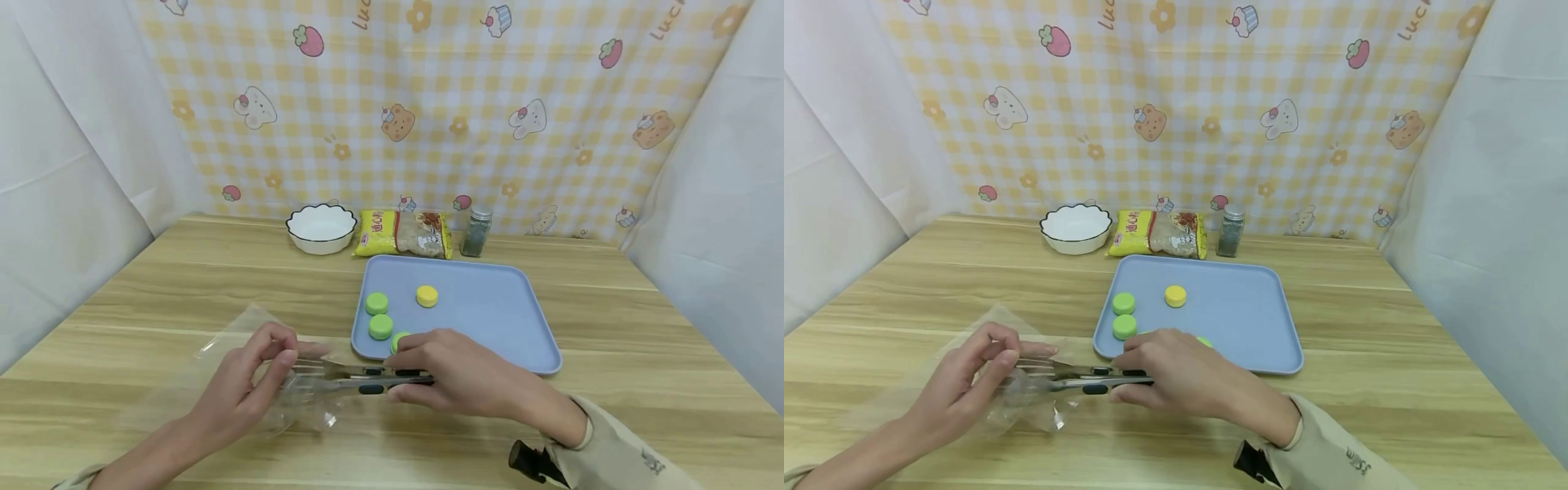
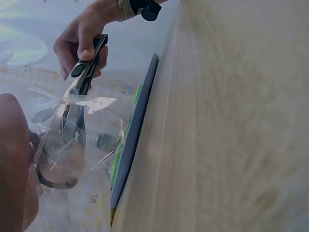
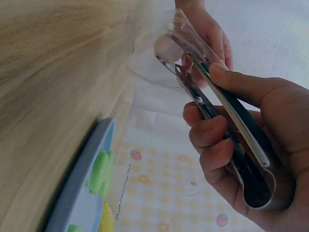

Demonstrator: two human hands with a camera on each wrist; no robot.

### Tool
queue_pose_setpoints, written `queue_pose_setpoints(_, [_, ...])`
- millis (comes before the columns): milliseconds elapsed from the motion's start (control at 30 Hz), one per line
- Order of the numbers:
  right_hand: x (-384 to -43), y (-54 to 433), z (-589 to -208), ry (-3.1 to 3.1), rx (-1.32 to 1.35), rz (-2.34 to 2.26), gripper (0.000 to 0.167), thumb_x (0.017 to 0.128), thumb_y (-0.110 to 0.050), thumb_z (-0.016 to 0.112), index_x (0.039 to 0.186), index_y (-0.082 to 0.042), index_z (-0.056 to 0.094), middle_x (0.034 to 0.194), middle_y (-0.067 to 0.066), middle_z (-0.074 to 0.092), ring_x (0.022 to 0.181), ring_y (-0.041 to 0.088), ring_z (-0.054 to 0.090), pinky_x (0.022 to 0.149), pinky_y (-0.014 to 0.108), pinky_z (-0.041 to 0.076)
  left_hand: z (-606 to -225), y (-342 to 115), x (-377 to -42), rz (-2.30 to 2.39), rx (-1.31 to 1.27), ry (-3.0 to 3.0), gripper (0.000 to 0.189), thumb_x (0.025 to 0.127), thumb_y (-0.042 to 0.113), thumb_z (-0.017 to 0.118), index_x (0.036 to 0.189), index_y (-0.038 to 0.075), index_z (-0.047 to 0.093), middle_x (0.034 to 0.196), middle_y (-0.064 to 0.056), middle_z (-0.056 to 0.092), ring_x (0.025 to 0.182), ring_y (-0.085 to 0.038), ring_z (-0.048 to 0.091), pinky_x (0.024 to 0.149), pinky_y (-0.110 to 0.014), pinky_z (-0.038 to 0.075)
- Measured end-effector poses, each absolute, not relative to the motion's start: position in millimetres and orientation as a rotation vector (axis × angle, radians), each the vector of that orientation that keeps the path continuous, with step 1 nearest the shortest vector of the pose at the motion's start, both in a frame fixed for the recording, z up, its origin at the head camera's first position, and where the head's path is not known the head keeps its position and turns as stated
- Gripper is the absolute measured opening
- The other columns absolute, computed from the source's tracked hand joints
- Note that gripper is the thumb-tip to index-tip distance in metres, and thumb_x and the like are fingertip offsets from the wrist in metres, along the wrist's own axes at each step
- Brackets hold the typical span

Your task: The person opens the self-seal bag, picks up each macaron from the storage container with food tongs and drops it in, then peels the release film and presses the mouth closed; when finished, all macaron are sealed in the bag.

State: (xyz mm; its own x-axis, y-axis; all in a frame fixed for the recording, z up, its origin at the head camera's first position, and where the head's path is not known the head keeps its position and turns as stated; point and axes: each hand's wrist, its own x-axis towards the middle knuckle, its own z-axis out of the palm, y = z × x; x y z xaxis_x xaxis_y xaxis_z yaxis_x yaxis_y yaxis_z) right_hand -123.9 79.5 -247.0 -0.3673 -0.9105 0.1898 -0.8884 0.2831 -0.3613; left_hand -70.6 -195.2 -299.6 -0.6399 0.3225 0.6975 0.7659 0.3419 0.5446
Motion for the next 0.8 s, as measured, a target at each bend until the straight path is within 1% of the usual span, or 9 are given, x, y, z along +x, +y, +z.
queue_pose_setpoints(67, [-123,77,-249,2.477,-1.726,-0.668,0.024,0.089,-0.030,0.064,0.101,-0.010,0.070,0.081,-0.012,0.054,0.064,-0.003,0.045,0.059,0.009,0.038,-301,-194,-71,-1.272,-0.945,-2.097,0.010,0.093,-0.007,0.046,0.093,0.003,0.047,0.097,-0.008,0.069,0.067,-0.003,0.058,0.050,-0.015,0.033])
queue_pose_setpoints(200, [-121,70,-255,2.482,-1.746,-0.660,0.022,0.090,-0.027,0.063,0.100,-0.009,0.069,0.079,-0.010,0.053,0.062,-0.003,0.043,0.057,0.010,0.037,-298,-190,-67,-1.432,-0.900,-2.110,0.016,0.094,-0.012,0.039,0.096,0.003,0.045,0.099,-0.008,0.069,0.070,-0.005,0.059,0.054,-0.016,0.039])
queue_pose_setpoints(300, [-120,64,-258,2.494,-1.747,-0.631,0.023,0.089,-0.027,0.064,0.100,-0.008,0.070,0.077,-0.009,0.052,0.061,-0.001,0.041,0.056,0.010,0.036,-297,-188,-64,-1.558,-0.862,-2.104,0.015,0.095,-0.013,0.034,0.096,0.000,0.042,0.102,-0.011,0.068,0.091,-0.017,0.065,0.062,-0.022,0.043])
queue_pose_setpoints(433, [-117,56,-261,2.532,-1.718,-0.562,0.022,0.088,-0.027,0.065,0.099,-0.008,0.069,0.077,-0.009,0.051,0.060,0.000,0.041,0.056,0.011,0.035,-298,-188,-61,-1.585,-0.840,-2.060,0.014,0.094,-0.015,0.033,0.095,-0.003,0.041,0.099,-0.013,0.068,0.081,-0.008,0.064,0.053,-0.018,0.037])
queue_pose_setpoints(500, [-115,53,-262,2.547,-1.705,-0.516,0.019,0.088,-0.028,0.065,0.094,-0.010,0.069,0.074,-0.009,0.049,0.058,0.000,0.039,0.054,0.011,0.034,-298,-187,-60,-1.565,-0.854,-2.066,0.014,0.094,-0.015,0.034,0.095,-0.003,0.041,0.099,-0.011,0.069,0.062,0.003,0.054,0.046,-0.013,0.032])
queue_pose_setpoints(567, [-114,50,-262,2.558,-1.702,-0.468,0.019,0.088,-0.029,0.065,0.093,-0.011,0.068,0.073,-0.010,0.048,0.057,-0.001,0.039,0.053,0.011,0.033,-298,-186,-60,-1.564,-0.910,-2.050,0.014,0.093,-0.016,0.035,0.095,-0.003,0.042,0.099,-0.012,0.069,0.070,-0.002,0.061,0.043,-0.013,0.030])
queue_pose_setpoints(667, [-112,48,-261,2.558,-1.696,-0.456,0.019,0.089,-0.030,0.064,0.093,-0.012,0.068,0.074,-0.010,0.049,0.058,-0.001,0.040,0.053,0.011,0.034,-298,-184,-61,-1.533,-0.973,-2.016,0.014,0.093,-0.016,0.036,0.095,-0.004,0.043,0.099,-0.012,0.068,0.066,-0.003,0.059,0.042,-0.013,0.029])
queue_pose_setpoints(733, [-111,47,-259,2.562,-1.678,-0.472,0.021,0.089,-0.030,0.063,0.098,-0.012,0.069,0.079,-0.010,0.053,0.061,-0.003,0.043,0.055,0.010,0.036,-299,-184,-63,-1.527,-1.001,-1.968,0.013,0.093,-0.016,0.036,0.095,-0.006,0.043,0.099,-0.014,0.068,0.076,-0.010,0.064,0.044,-0.014,0.029])
queue_pose_setpoints(800, [-111,45,-258,2.582,-1.678,-0.479,0.021,0.089,-0.031,0.063,0.098,-0.012,0.068,0.082,-0.009,0.055,0.063,-0.003,0.045,0.057,0.011,0.038,-300,-184,-65,-1.520,-1.006,-1.933,0.012,0.092,-0.017,0.036,0.094,-0.007,0.042,0.098,-0.014,0.068,0.067,-0.005,0.060,0.046,-0.013,0.030])
